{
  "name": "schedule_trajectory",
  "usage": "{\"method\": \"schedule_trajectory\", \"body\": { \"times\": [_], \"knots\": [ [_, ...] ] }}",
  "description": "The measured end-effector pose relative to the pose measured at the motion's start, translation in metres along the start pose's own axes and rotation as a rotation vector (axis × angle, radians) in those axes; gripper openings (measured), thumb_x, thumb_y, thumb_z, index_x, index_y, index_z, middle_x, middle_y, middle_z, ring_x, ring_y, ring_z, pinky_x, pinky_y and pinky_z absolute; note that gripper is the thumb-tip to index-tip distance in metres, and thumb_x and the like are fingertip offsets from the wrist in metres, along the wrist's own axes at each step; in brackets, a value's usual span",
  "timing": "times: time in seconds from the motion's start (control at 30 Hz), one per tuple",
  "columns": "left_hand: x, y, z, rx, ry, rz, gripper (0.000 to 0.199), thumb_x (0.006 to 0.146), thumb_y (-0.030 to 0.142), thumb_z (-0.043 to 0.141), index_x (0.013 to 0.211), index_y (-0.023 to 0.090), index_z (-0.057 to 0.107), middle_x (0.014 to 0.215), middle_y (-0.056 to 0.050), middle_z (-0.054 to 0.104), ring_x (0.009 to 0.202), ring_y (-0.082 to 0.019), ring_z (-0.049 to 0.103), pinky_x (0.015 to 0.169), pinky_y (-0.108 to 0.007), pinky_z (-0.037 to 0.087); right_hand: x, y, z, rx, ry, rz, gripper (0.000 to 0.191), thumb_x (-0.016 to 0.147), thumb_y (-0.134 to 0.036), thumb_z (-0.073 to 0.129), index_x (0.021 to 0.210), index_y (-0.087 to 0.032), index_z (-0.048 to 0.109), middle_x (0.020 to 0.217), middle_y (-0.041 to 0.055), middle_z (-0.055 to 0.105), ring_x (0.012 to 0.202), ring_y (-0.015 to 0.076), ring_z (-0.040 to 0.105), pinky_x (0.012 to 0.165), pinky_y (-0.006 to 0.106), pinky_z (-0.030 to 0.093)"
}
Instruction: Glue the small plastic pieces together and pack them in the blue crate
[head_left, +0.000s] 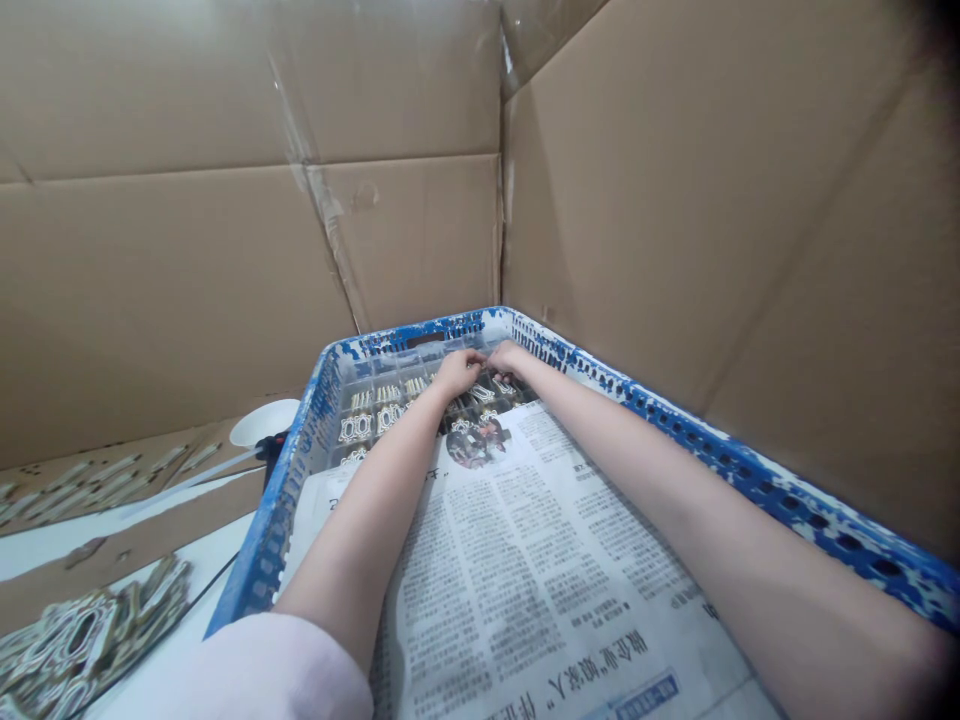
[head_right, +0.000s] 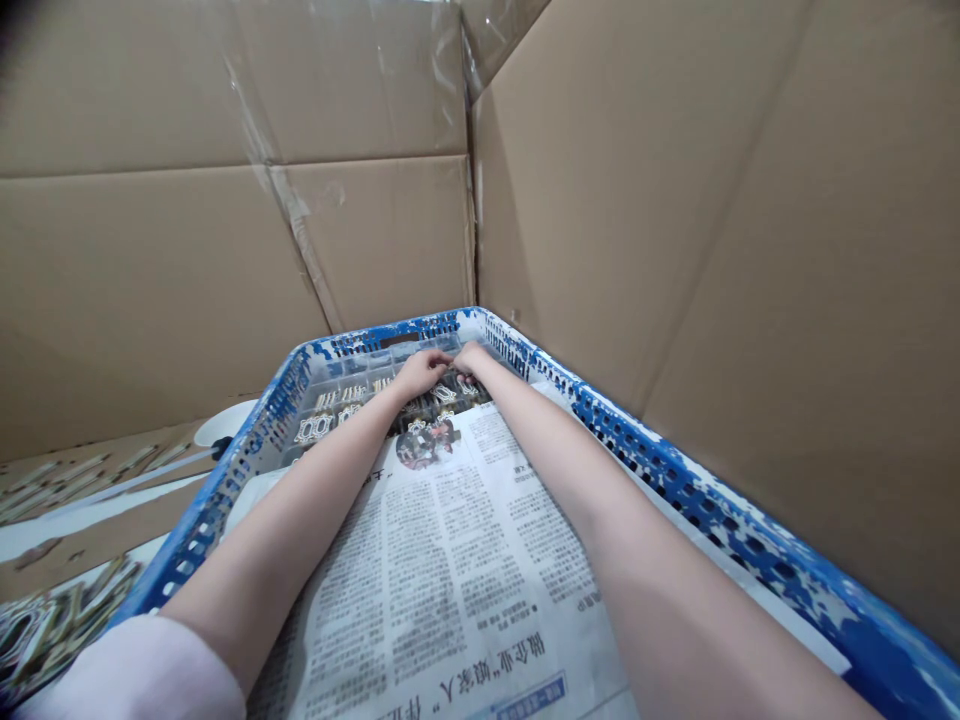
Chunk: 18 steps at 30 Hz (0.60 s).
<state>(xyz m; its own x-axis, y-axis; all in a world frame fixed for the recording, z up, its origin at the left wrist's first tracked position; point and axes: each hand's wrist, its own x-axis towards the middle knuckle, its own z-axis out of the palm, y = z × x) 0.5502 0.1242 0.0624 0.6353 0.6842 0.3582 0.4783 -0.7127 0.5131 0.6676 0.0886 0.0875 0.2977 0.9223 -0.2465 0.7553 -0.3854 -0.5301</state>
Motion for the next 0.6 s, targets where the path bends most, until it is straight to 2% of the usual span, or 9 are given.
{"method": "schedule_trajectory", "body": {
  "times": [0.2,0.43,0.6],
  "knots": [
    [-0.001,-0.003,-0.002,0.024,-0.008,0.035,0.038,0.069,0.008,0.041,0.100,0.012,0.063,0.100,-0.007,0.064,0.093,-0.018,0.057,0.085,-0.025,0.040,-0.005,-0.005,0.001,-0.068,0.033,-0.003,0.022,0.079,-0.026,0.047,0.079,-0.011,0.061,0.067,0.0093,0.062,0.066,0.0196,0.061,0.056,0.027,0.048],
    [0.000,-0.003,-0.001,0.029,-0.061,0.053,0.040,0.071,0.012,0.041,0.105,0.016,0.061,0.105,-0.004,0.062,0.097,-0.017,0.055,0.088,-0.024,0.039,-0.002,-0.003,-0.007,-0.204,0.077,-0.038,0.015,0.071,-0.022,0.058,0.075,-0.009,0.062,0.057,0.0097,0.059,0.064,0.0227,0.060,0.060,0.032,0.048],
    [-0.001,-0.001,0.000,0.029,-0.096,0.049,0.041,0.071,0.010,0.040,0.106,0.018,0.061,0.107,-0.001,0.061,0.099,-0.015,0.054,0.089,-0.024,0.037,-0.001,-0.003,-0.013,-0.271,0.114,-0.082,0.017,0.071,-0.023,0.058,0.069,-0.007,0.062,0.057,0.0117,0.059,0.066,0.0227,0.059,0.063,0.031,0.047]
  ]
}}
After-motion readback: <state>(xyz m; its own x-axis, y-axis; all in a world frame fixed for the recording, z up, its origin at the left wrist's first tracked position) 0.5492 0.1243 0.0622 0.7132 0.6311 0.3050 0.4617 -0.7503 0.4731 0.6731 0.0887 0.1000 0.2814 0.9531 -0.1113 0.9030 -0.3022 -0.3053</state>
